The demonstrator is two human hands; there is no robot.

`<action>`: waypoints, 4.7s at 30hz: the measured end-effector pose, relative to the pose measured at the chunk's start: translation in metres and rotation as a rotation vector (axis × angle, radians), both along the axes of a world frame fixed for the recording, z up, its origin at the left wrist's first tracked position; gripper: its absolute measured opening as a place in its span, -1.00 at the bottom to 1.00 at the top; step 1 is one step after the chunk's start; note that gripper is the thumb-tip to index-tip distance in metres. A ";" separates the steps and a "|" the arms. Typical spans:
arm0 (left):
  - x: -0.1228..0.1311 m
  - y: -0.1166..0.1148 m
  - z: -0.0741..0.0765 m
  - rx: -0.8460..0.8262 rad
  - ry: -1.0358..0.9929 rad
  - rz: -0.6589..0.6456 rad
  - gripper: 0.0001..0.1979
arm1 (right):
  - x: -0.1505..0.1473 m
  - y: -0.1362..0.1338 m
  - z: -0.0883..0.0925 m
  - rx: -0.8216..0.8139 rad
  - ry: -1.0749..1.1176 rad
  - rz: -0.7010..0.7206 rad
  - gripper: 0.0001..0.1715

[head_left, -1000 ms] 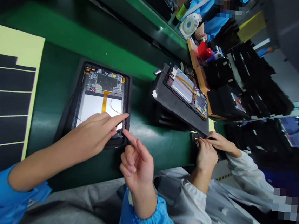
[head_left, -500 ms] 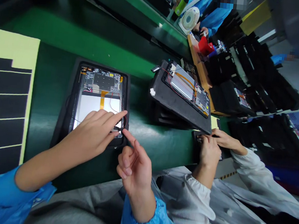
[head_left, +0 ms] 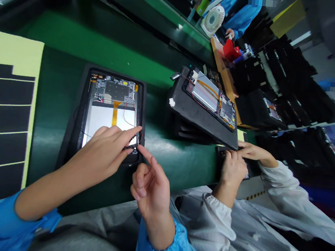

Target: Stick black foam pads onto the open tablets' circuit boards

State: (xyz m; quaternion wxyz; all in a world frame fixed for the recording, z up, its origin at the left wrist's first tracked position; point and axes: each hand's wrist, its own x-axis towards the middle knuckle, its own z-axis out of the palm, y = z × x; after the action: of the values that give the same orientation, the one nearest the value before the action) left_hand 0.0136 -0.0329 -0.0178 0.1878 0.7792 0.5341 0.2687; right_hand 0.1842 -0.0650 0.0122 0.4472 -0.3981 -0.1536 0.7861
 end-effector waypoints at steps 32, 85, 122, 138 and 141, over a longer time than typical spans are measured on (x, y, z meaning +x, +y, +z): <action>-0.001 0.016 -0.002 0.032 -0.002 0.017 -0.55 | -0.012 -0.006 -0.002 0.133 -0.487 0.143 0.11; -0.011 0.010 0.010 -0.076 -0.132 0.034 -0.52 | 0.002 0.008 -0.002 1.329 -1.562 0.326 -0.73; -0.023 0.013 0.018 -0.156 -0.150 0.001 -0.53 | 0.007 0.012 -0.003 1.283 -1.454 0.353 -0.67; -0.034 0.007 0.014 -0.224 -0.268 -0.062 -0.51 | -0.013 0.017 -0.009 1.180 -1.445 0.088 -0.93; -0.035 0.005 0.012 -0.216 -0.290 -0.076 -0.52 | -0.011 0.018 -0.009 1.192 -1.425 0.080 -0.91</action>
State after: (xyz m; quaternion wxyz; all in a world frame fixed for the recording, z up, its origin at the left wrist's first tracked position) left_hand -0.0210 -0.0281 -0.0054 0.3555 0.7274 0.4972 0.3120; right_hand 0.1728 -0.0473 0.0034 0.3505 -0.4859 -0.7841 0.1622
